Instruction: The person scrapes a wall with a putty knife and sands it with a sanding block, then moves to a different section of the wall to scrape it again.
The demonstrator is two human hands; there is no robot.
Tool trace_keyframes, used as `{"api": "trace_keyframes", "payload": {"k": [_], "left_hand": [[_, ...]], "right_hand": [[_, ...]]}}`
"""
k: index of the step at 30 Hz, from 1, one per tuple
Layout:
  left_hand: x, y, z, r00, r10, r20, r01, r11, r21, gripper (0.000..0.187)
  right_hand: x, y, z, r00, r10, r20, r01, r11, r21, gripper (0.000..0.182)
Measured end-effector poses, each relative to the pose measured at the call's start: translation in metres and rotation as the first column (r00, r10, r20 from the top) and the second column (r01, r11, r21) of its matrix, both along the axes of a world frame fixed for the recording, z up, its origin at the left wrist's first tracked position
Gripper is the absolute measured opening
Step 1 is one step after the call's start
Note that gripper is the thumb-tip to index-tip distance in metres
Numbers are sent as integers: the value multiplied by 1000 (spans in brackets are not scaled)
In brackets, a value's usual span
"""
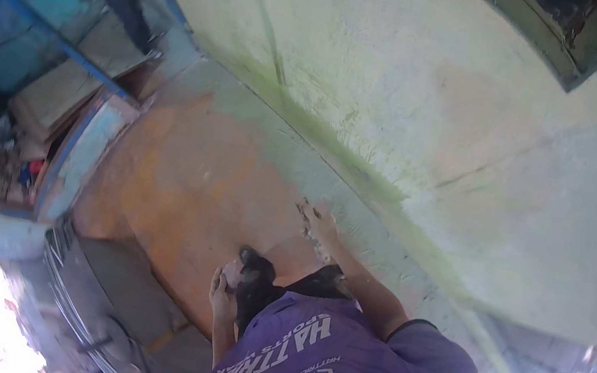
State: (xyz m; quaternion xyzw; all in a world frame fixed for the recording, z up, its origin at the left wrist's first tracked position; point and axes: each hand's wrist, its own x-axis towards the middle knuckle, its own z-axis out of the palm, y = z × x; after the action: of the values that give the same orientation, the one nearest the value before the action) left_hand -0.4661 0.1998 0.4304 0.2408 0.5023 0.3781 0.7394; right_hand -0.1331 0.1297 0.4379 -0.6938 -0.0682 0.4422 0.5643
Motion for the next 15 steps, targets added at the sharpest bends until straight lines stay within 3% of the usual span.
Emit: {"api": "trace_keyframes", "payload": {"k": [2, 5, 8, 11, 15], "left_hand": [[1, 62, 33, 985, -169, -28, 170, 983, 62, 38], [-5, 156, 56, 931, -356, -84, 365, 908, 207, 32], [-18, 248, 39, 770, -460, -442, 603, 751, 270, 27], [16, 318, 53, 603, -469, -645, 705, 691, 156, 22], [90, 389, 40, 644, -532, -549, 730, 641, 236, 25]], "right_hand": [[-15, 29, 2, 996, -94, -14, 92, 993, -69, 39], [-36, 71, 0, 971, -239, -15, 238, 971, -16, 38], [-46, 110, 17, 961, -275, -22, 275, 961, 12, 36], [-43, 137, 25, 919, -395, -10, 395, 919, 5, 35], [-11, 179, 11, 846, -532, -19, 532, 846, 9, 38]]}}
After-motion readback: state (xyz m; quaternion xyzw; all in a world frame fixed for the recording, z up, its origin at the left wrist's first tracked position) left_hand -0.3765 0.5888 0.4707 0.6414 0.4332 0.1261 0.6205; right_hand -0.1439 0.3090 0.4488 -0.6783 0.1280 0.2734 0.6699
